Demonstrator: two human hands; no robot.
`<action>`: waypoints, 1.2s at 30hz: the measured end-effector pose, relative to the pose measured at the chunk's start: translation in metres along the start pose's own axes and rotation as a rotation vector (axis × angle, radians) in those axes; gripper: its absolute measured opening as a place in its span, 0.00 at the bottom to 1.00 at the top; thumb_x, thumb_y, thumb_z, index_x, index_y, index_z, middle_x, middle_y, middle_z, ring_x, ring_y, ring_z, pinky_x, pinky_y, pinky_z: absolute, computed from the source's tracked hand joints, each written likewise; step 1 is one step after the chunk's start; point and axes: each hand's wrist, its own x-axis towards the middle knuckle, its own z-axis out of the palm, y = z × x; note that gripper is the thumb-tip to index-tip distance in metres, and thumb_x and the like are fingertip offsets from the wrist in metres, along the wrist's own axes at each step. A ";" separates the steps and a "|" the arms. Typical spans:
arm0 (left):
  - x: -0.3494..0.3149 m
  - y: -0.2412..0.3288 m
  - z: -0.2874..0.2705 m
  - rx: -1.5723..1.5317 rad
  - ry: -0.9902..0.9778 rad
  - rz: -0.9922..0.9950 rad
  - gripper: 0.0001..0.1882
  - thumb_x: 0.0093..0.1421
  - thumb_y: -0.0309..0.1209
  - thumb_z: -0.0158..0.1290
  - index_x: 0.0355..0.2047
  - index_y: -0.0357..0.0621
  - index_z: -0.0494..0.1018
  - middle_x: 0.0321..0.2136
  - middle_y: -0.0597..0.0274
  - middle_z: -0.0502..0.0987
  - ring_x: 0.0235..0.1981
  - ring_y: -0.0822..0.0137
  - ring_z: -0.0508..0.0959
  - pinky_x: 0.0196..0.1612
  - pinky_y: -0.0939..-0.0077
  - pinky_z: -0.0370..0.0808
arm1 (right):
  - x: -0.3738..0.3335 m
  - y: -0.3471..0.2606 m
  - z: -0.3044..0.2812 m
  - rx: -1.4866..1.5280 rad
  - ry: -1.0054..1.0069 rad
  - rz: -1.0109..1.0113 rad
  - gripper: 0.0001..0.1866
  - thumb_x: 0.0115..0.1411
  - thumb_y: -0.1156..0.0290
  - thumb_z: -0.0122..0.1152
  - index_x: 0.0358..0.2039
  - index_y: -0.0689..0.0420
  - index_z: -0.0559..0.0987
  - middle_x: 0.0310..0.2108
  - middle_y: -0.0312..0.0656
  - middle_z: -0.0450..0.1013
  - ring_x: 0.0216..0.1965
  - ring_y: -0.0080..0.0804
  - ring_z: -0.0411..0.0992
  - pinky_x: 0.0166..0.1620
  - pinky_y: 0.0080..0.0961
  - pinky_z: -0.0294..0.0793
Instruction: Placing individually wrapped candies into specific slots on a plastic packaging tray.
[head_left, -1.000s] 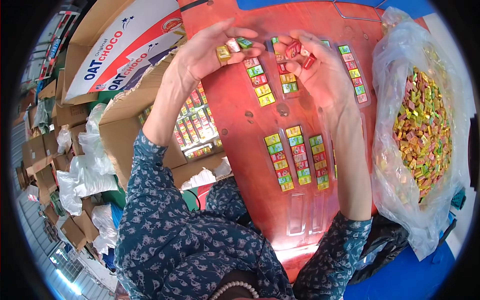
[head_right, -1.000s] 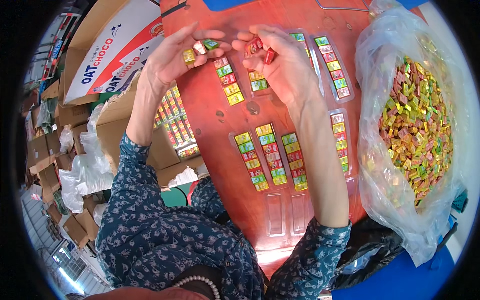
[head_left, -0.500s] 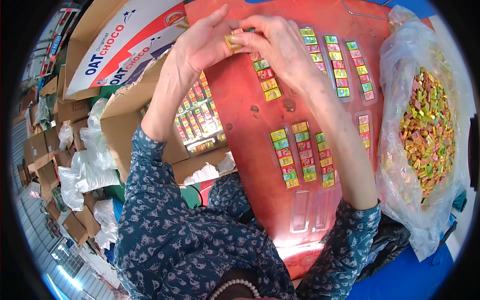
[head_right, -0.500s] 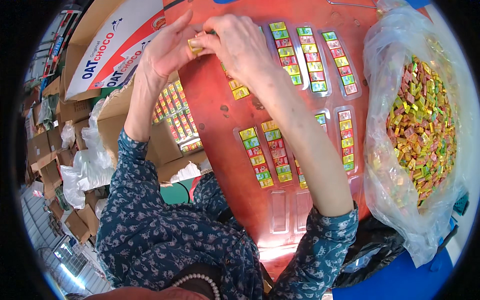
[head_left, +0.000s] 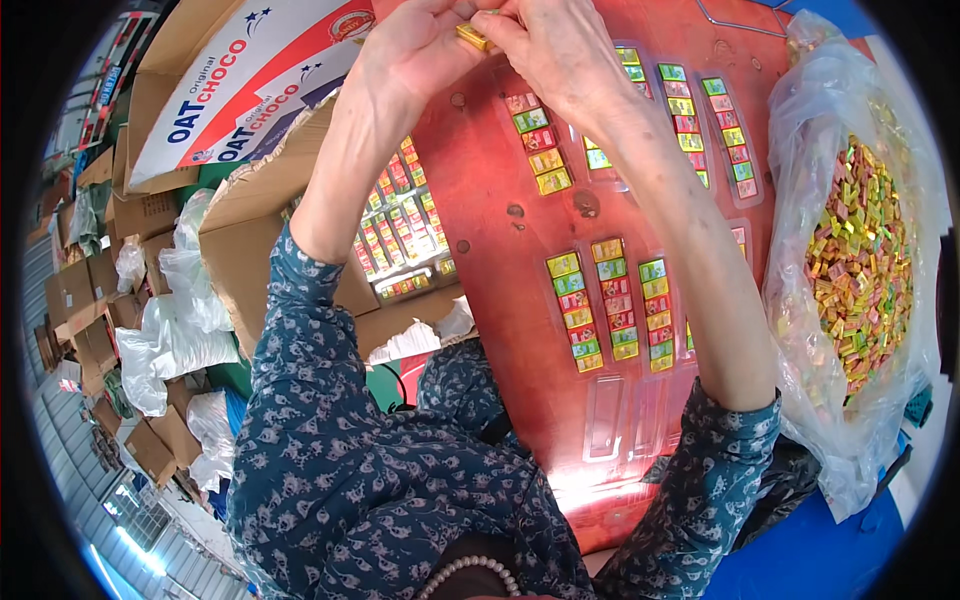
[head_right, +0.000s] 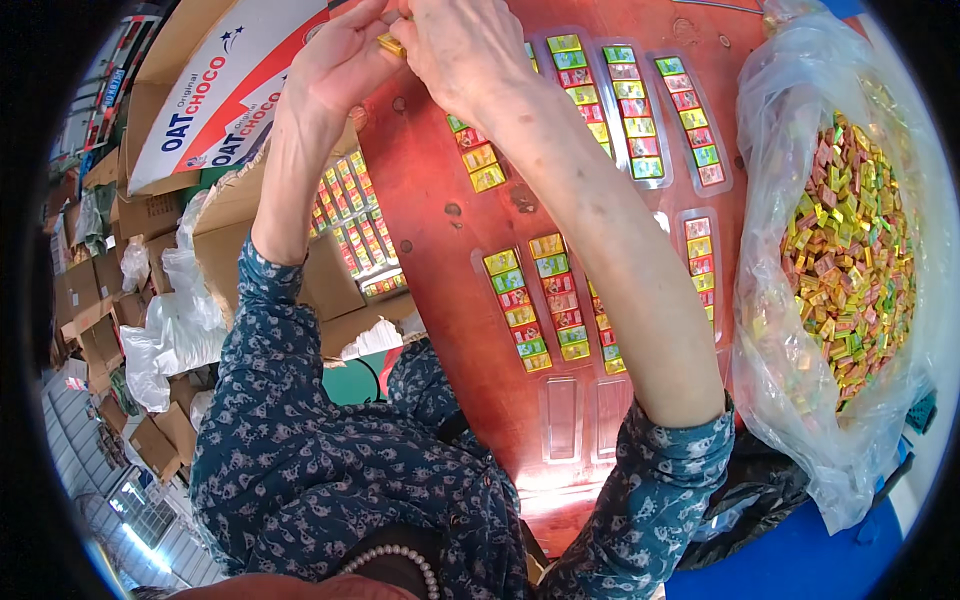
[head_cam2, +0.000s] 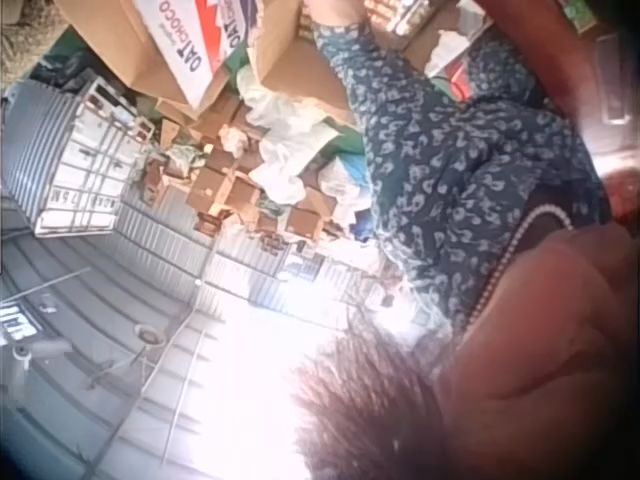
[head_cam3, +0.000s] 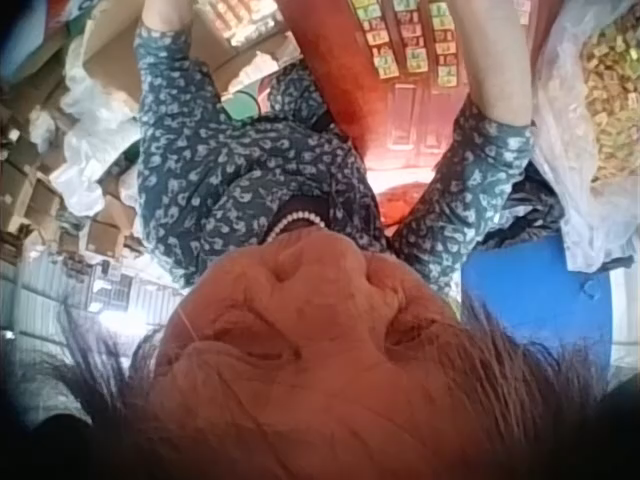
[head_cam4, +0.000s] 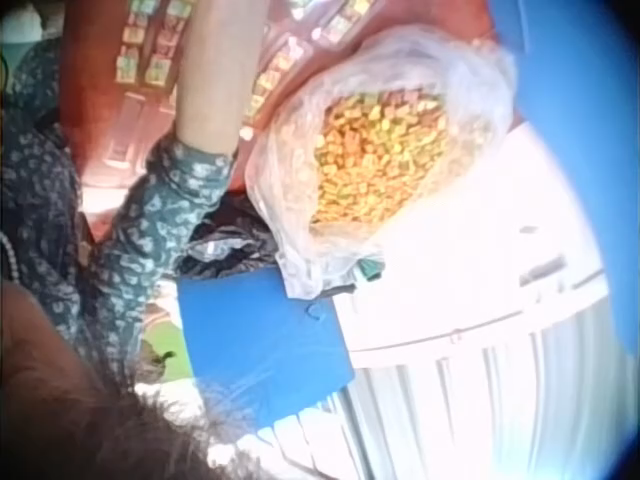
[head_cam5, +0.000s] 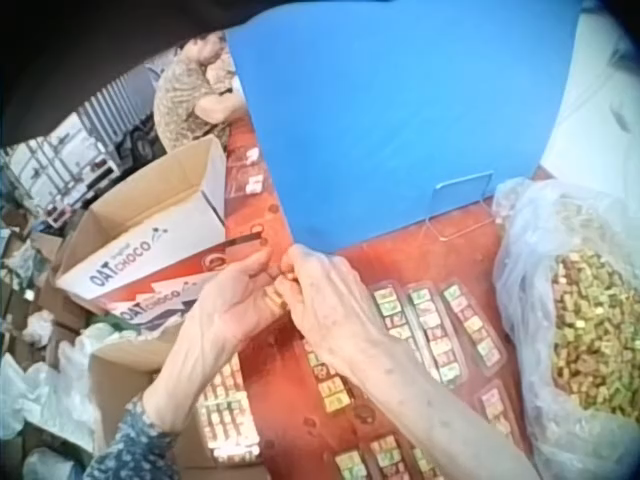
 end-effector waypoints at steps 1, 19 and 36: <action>0.000 -0.006 0.012 -0.051 0.042 0.031 0.18 0.68 0.37 0.34 0.46 0.33 0.63 0.39 0.47 0.73 0.39 0.53 0.74 0.44 0.63 0.73 | -0.001 0.002 -0.001 0.007 0.003 -0.038 0.08 0.54 0.71 0.57 0.31 0.63 0.73 0.29 0.55 0.72 0.35 0.54 0.71 0.38 0.42 0.69; -0.031 -0.013 0.011 0.204 -0.278 -0.076 0.19 0.67 0.30 0.36 0.48 0.22 0.63 0.48 0.41 0.68 0.50 0.56 0.71 0.58 0.63 0.67 | -0.011 0.022 -0.011 0.355 -0.305 0.241 0.12 0.57 0.66 0.58 0.34 0.63 0.78 0.22 0.43 0.72 0.24 0.28 0.70 0.26 0.26 0.65; -0.046 -0.024 0.028 1.255 0.197 0.370 0.10 0.58 0.22 0.49 0.40 0.32 0.73 0.30 0.57 0.77 0.30 0.69 0.80 0.34 0.82 0.78 | -0.035 0.041 0.000 0.423 -0.077 0.284 0.08 0.49 0.76 0.64 0.29 0.64 0.77 0.24 0.40 0.75 0.26 0.23 0.72 0.31 0.23 0.71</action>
